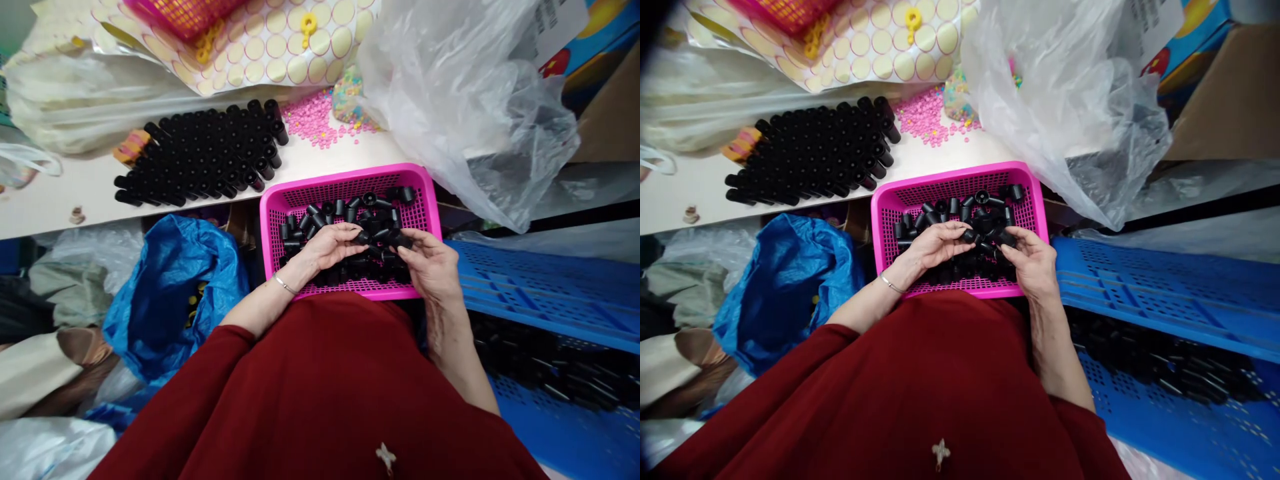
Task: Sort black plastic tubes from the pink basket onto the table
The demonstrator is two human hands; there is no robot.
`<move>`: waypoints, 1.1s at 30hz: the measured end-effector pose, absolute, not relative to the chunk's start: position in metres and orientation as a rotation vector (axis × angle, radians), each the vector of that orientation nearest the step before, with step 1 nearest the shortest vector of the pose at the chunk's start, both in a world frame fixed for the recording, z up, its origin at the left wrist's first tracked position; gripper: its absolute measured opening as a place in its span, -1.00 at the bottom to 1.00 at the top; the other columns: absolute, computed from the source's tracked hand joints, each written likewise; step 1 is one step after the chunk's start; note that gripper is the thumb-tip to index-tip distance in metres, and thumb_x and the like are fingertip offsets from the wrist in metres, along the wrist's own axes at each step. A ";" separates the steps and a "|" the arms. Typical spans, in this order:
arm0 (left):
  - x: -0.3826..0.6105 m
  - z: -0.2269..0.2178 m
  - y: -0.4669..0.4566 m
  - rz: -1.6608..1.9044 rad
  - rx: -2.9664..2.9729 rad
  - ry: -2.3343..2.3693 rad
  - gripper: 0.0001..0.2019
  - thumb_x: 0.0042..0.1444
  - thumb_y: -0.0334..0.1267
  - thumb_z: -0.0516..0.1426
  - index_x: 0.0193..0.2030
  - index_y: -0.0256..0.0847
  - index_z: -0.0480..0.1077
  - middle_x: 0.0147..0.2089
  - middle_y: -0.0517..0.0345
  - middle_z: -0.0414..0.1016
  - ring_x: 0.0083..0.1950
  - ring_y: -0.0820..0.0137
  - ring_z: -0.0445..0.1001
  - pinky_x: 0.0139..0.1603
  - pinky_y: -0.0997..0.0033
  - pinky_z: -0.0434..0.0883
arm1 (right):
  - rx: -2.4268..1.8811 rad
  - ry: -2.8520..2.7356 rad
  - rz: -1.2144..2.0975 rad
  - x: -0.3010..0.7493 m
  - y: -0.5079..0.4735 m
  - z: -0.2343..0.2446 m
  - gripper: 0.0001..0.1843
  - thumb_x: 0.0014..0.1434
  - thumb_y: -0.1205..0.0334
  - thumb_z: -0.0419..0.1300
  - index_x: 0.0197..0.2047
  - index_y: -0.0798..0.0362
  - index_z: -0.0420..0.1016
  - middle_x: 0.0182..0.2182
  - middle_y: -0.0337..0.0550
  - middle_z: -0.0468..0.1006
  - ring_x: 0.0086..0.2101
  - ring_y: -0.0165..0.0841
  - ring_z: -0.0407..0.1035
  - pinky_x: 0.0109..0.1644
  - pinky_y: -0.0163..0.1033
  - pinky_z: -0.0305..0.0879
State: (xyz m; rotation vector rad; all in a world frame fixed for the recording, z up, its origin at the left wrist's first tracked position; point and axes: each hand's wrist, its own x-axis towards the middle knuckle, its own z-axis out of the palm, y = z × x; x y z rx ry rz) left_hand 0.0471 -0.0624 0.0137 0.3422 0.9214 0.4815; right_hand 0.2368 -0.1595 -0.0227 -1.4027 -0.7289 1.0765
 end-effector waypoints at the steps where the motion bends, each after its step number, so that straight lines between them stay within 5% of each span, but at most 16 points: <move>1: 0.048 0.013 -0.064 0.487 0.344 0.907 -0.81 0.21 -0.63 0.09 -0.31 -0.37 0.47 -0.33 0.11 0.53 -0.26 0.49 0.56 0.15 0.23 0.51 | -1.368 -0.712 1.100 0.236 -0.160 -0.021 -0.49 -0.19 0.08 0.56 -0.14 -0.03 0.59 -0.23 -0.18 0.68 -0.22 -0.24 0.58 0.08 0.06 0.54; 6: 0.051 0.017 -0.068 0.491 0.359 0.833 -0.85 0.20 -0.61 0.14 -0.29 -0.38 0.51 -0.32 0.11 0.54 -0.26 0.46 0.57 0.17 0.16 0.49 | -1.259 -0.688 1.196 0.233 -0.161 -0.013 -0.47 -0.21 0.11 0.59 -0.16 -0.03 0.56 -0.21 -0.16 0.68 -0.17 -0.21 0.61 0.13 0.13 0.54; 14: 0.058 0.021 -0.080 0.431 0.349 0.819 -0.88 0.20 -0.60 0.17 -0.32 -0.38 0.45 -0.33 0.10 0.55 -0.29 0.44 0.60 0.05 0.22 0.53 | -1.240 -0.725 1.339 0.231 -0.164 -0.006 -0.49 -0.04 0.19 0.45 0.00 -0.15 0.48 -0.05 -0.19 0.59 -0.10 -0.25 0.57 -0.04 -0.02 0.62; 17: 0.060 0.017 -0.084 0.393 0.342 0.814 -0.91 0.19 -0.56 0.21 -0.31 -0.37 0.45 -0.34 0.10 0.55 -0.37 0.48 0.57 -0.12 0.35 0.53 | -1.286 -0.761 1.290 0.234 -0.167 -0.012 -0.58 -0.02 0.13 0.43 -0.07 -0.09 0.47 -0.17 -0.17 0.60 -0.20 -0.24 0.57 -0.07 0.00 0.61; 21: 0.063 0.009 -0.089 0.405 0.334 0.842 -0.94 0.16 -0.52 0.26 -0.29 -0.35 0.48 -0.38 0.17 0.53 -0.48 0.58 0.47 -0.40 0.55 0.38 | -1.272 -0.815 1.177 0.241 -0.172 -0.021 -0.57 0.18 -0.01 0.29 0.11 -0.19 0.41 -0.09 -0.13 0.60 -0.10 -0.20 0.56 0.02 0.12 0.57; 24: 0.066 0.008 -0.092 0.419 0.301 0.858 -0.91 0.17 -0.56 0.22 -0.27 -0.34 0.51 -0.36 0.17 0.54 -0.44 0.59 0.48 -0.35 0.55 0.41 | -1.285 -0.849 1.132 0.242 -0.176 -0.026 -0.62 0.28 -0.06 0.18 0.15 -0.25 0.41 -0.04 -0.12 0.59 -0.04 -0.19 0.54 0.08 0.17 0.53; 29: 0.071 0.014 -0.096 0.398 0.252 0.862 -0.83 0.23 -0.61 0.13 -0.32 -0.38 0.50 -0.33 0.08 0.57 -0.36 0.55 0.54 -0.24 0.51 0.48 | -1.197 -0.651 1.084 0.234 -0.180 -0.033 -0.73 0.19 -0.01 0.33 -0.06 -0.17 0.48 -0.10 -0.19 0.60 -0.05 -0.23 0.55 0.21 0.20 0.46; 33: 0.071 0.014 -0.098 0.375 0.246 0.862 -0.83 0.25 -0.59 0.13 -0.31 -0.38 0.50 -0.32 0.06 0.58 -0.35 0.53 0.54 -0.22 0.48 0.49 | -1.208 -0.634 1.041 0.228 -0.179 -0.033 -0.66 0.15 0.01 0.37 -0.01 -0.17 0.49 -0.13 -0.19 0.61 -0.06 -0.21 0.58 0.23 0.22 0.44</move>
